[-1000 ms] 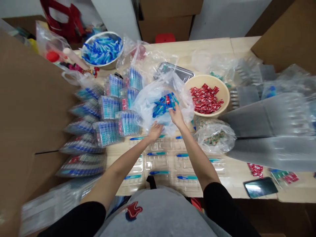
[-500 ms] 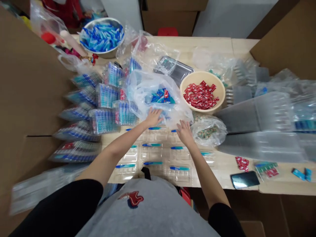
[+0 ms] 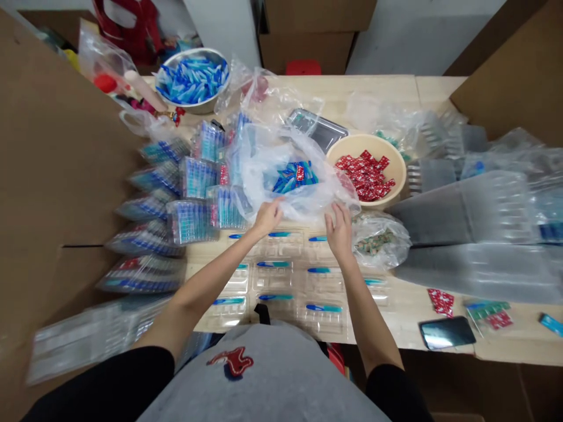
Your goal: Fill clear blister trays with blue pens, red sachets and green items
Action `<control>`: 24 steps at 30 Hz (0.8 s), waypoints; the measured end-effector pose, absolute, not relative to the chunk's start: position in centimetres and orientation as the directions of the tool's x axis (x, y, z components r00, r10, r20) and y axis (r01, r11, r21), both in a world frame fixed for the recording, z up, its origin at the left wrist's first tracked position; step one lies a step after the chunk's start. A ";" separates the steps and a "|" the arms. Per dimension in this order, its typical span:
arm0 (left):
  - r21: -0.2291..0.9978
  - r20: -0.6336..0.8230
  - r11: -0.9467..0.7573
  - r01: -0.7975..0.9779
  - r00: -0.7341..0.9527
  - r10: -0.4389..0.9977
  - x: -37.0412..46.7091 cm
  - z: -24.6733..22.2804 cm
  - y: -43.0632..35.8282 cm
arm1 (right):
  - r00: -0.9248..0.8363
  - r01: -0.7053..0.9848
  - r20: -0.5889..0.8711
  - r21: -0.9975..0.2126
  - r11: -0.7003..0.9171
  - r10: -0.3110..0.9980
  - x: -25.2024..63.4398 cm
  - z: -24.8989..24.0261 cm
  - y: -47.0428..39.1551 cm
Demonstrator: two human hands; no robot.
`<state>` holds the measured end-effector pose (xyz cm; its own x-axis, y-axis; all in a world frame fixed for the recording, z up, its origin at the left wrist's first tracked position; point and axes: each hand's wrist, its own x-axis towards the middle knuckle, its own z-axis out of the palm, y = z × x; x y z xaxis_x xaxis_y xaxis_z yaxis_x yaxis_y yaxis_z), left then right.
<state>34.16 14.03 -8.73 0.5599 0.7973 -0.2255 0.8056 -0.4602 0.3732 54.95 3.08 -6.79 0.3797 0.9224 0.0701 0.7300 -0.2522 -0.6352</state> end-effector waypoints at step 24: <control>0.335 -0.502 -0.239 0.911 0.388 0.773 41.4 -12.3 22.1 | 0.715 0.257 -0.119 -0.871 -0.418 0.689 54.4 -8.9 6.7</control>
